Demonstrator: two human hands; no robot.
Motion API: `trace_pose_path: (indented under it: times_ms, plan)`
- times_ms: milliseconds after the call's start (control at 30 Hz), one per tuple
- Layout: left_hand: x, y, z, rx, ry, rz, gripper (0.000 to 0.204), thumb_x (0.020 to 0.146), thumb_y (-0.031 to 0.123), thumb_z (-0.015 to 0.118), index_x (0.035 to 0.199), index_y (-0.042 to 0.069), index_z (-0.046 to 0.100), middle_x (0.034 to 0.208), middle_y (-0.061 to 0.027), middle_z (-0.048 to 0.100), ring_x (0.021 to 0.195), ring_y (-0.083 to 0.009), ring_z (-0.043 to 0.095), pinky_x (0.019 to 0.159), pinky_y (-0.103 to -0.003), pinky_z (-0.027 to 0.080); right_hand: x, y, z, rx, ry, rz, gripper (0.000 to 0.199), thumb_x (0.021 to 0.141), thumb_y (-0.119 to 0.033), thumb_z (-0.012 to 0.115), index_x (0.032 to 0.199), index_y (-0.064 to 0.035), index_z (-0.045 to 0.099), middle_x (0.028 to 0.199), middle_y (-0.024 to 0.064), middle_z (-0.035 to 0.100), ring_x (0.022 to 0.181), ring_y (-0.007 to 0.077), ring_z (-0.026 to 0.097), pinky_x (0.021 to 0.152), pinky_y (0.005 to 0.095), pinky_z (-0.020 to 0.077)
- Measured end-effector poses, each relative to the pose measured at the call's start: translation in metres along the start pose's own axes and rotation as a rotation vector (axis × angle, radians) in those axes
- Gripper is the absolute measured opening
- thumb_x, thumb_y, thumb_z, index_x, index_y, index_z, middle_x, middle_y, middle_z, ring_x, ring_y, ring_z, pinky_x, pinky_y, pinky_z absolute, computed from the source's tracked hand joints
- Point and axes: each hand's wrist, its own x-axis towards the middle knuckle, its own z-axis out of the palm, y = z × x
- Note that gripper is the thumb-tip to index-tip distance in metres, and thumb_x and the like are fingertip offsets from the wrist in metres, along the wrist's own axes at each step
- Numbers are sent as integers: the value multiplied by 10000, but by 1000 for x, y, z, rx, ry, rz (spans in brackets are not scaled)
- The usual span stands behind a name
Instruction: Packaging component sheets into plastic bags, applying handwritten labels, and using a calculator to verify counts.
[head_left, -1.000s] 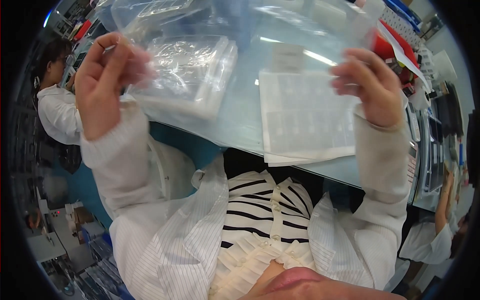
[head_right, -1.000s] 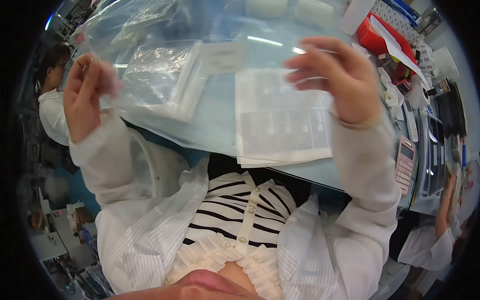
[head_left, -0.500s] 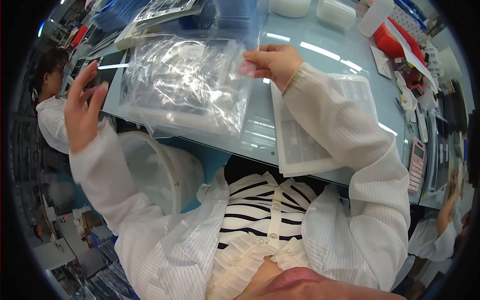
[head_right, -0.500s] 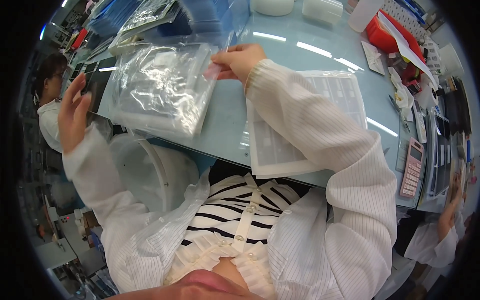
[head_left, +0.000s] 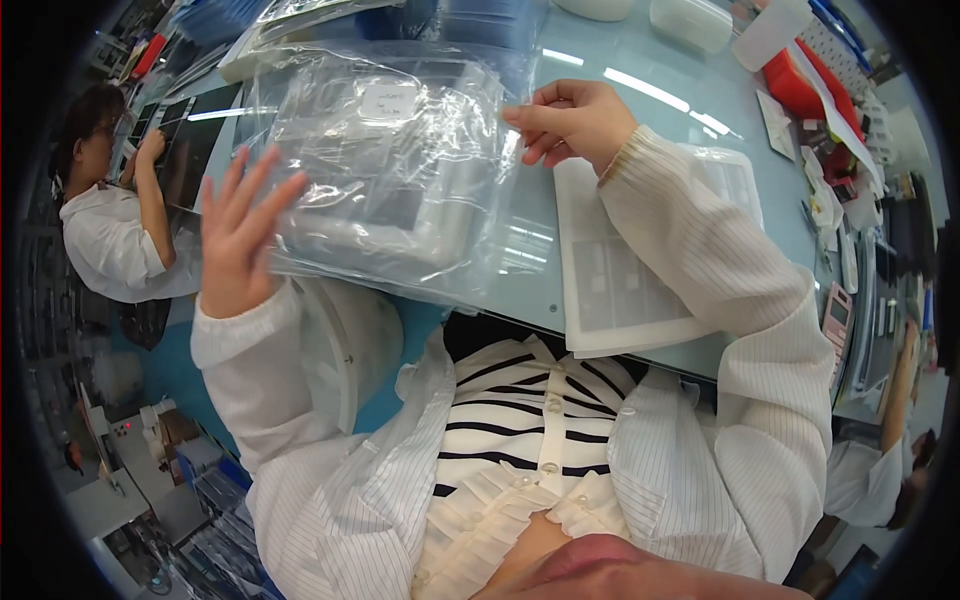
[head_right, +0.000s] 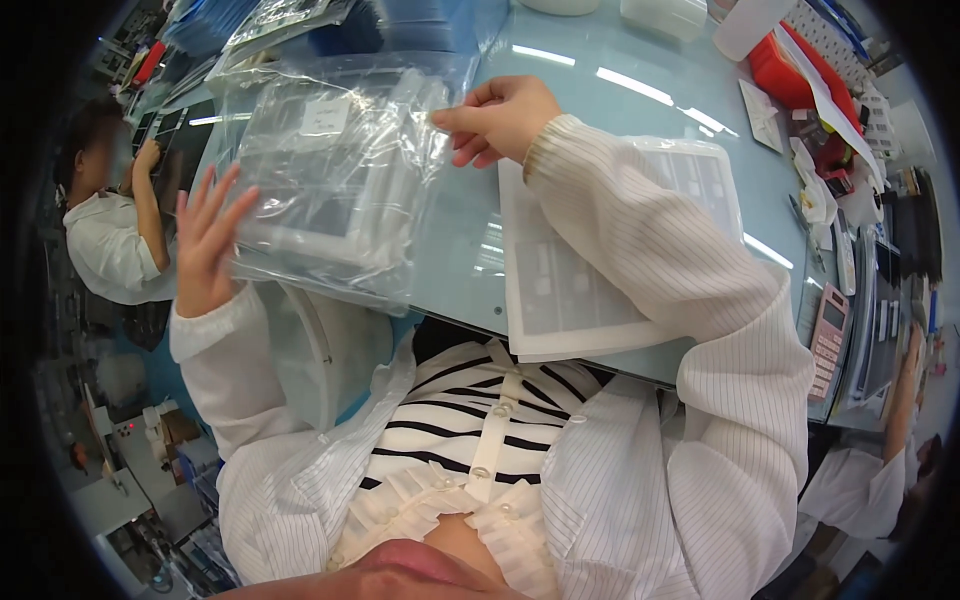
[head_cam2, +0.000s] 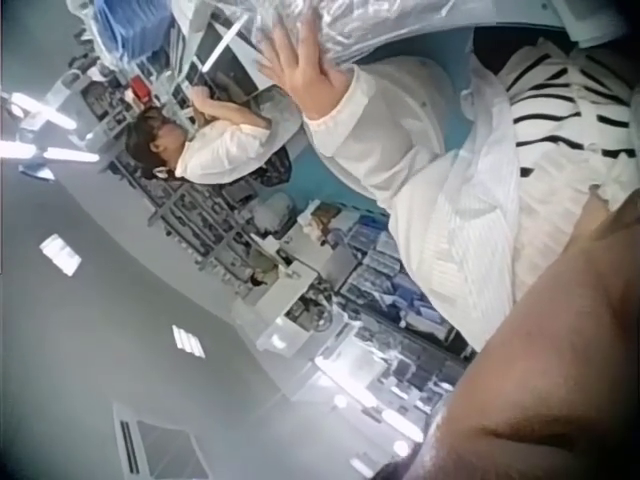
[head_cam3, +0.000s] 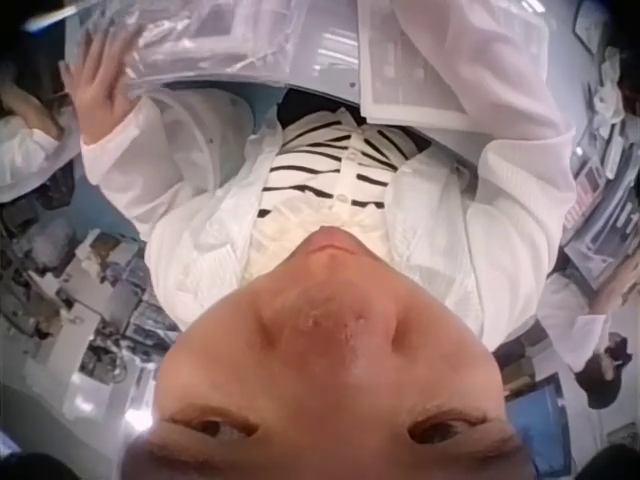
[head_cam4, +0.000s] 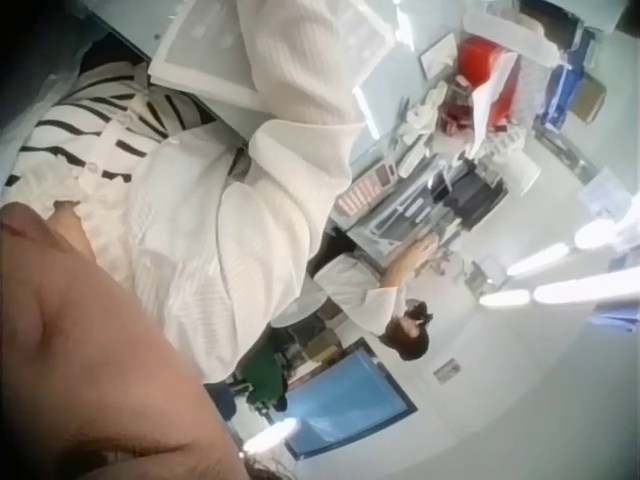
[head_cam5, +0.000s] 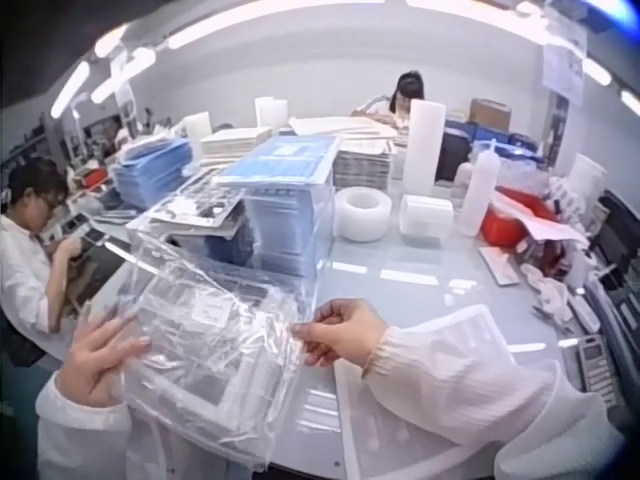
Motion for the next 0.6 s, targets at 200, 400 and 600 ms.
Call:
trace_pose_path:
  times_ms: [200,400,600]
  plan:
    - [18,-4,-25,279,321,145,571,748,-97,476,1187,194,698,1341,-69,577,1329,-295,450,1143,-464,230,-5,-8,15,-6,-75,-74,413,776,-303,794,949,29,619,786,121,682,631,142,664,537,234,507]
    - [10,-23,29,-238,34,8,637,708,-137,404,1271,78,609,1394,-114,522,1368,-307,397,1150,-416,234,-19,2,-32,-212,24,-123,448,840,-364,722,1050,20,624,850,110,689,692,151,667,594,253,513]
    - [5,14,-24,-412,127,169,555,786,234,548,1301,27,558,1427,-253,432,1378,-399,346,1129,-499,234,-104,29,-150,-820,233,-530,469,801,-218,779,1200,-59,592,1085,57,656,966,160,636,801,279,502]
